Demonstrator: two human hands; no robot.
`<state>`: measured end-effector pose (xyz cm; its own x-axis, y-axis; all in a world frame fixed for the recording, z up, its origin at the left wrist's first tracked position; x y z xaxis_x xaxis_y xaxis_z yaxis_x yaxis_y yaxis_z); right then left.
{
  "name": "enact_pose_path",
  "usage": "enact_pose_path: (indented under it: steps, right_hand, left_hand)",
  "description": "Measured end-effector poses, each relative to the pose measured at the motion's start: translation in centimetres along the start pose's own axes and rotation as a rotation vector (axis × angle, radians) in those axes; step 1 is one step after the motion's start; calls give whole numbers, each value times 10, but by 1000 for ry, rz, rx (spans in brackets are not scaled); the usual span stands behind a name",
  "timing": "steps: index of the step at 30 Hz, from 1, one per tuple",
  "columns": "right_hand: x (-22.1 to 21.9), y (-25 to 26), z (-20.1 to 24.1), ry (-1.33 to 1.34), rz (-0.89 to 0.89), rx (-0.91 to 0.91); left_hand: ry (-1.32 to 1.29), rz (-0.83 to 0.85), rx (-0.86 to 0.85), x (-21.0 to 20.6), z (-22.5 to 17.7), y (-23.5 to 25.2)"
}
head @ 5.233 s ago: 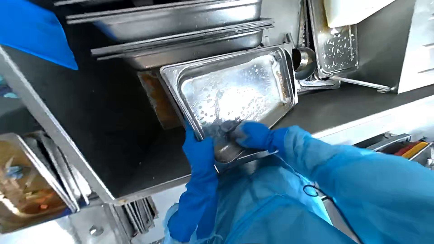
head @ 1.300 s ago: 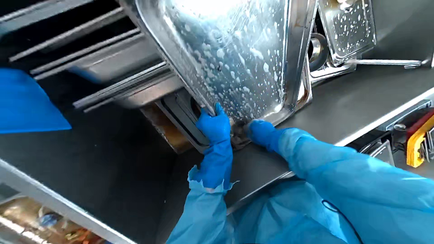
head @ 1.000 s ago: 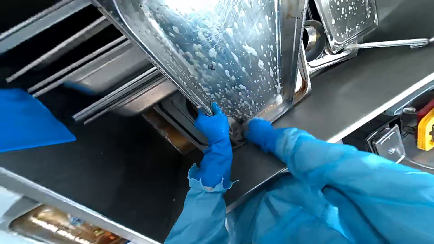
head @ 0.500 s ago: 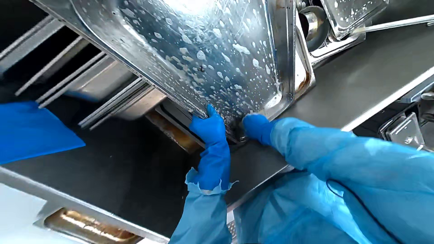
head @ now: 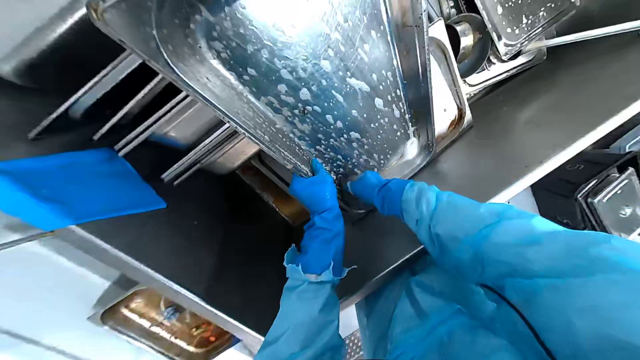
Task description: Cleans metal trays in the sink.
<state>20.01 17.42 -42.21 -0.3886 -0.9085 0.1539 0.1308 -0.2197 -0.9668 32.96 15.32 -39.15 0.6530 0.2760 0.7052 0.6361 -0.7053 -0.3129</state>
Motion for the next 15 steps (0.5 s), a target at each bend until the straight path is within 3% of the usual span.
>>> enact_pose_path:
  steps: [3,5,7,12,15]
  right_hand:
    - [30,-2,25,102,-112,120]
    - [29,4,29,293,-194,91]
    - [13,10,19,296,-201,82]
    - [-40,15,-32,-52,-92,-20]
    - [-40,8,-29,-508,-111,190]
  left_hand:
    - [-34,18,2,3,3,-5]
    - [-44,11,9,2,5,0]
    - [-54,-19,17,-1,8,7]
    - [2,5,30,5,-7,-10]
    - [39,-33,-9,0,0,3]
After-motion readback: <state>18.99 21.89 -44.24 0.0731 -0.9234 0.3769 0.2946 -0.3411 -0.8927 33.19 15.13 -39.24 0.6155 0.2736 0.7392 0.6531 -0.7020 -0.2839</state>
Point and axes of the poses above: each hand's wrist, its own y-axis towards the middle knuckle, its own x-axis out of the back of the hand, z = x × y, the point moved 4 cm from there along y, towards the middle knuckle, and after that the axes turned 12 degrees about -y, right-handed, at the moved point
